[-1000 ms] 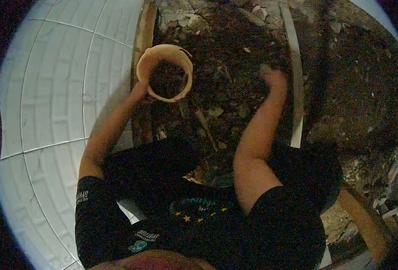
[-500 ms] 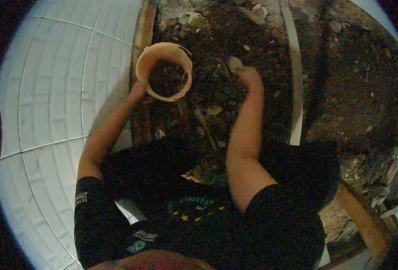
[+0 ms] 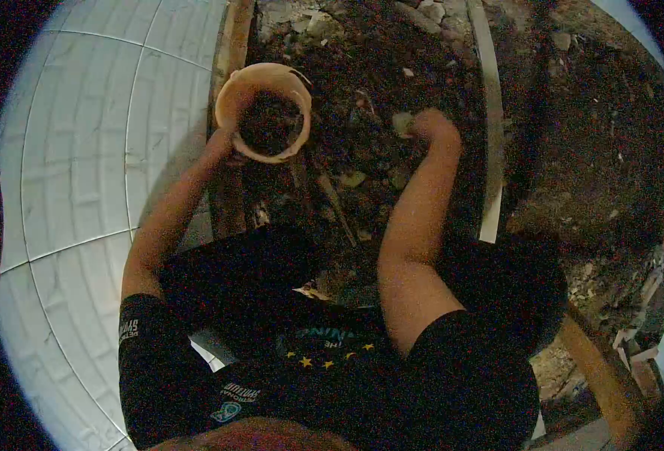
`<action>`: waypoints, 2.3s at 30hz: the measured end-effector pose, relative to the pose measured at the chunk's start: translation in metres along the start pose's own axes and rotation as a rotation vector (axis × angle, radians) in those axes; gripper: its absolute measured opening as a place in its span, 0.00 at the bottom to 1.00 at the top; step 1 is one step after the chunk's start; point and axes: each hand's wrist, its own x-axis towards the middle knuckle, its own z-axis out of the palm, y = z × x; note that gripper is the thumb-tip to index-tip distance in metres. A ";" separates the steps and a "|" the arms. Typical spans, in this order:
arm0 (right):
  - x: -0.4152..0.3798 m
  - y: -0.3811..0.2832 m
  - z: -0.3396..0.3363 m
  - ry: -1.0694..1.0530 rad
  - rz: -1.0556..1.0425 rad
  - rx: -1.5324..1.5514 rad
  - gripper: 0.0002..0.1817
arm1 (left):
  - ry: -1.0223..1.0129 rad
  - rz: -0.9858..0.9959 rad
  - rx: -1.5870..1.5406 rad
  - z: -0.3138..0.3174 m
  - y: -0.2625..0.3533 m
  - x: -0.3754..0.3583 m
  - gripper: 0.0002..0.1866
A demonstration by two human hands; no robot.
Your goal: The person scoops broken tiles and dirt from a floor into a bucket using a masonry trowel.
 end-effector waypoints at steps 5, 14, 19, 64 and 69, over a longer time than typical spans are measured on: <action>0.015 0.020 0.000 -0.091 -0.022 0.126 0.18 | 0.079 0.033 0.027 0.000 -0.009 0.010 0.25; -0.038 0.029 0.010 -0.179 0.077 0.626 0.23 | 0.057 0.064 -0.008 -0.002 -0.011 0.013 0.26; -0.040 0.031 0.026 -0.147 0.044 0.850 0.20 | -0.113 0.103 -0.006 -0.007 -0.008 0.011 0.25; -0.042 -0.014 -0.021 -0.353 -0.066 0.052 0.23 | 0.047 0.042 0.087 -0.005 -0.012 0.015 0.24; -0.003 0.023 0.046 -0.398 -0.064 0.651 0.24 | 0.036 0.094 0.123 -0.006 -0.011 0.016 0.24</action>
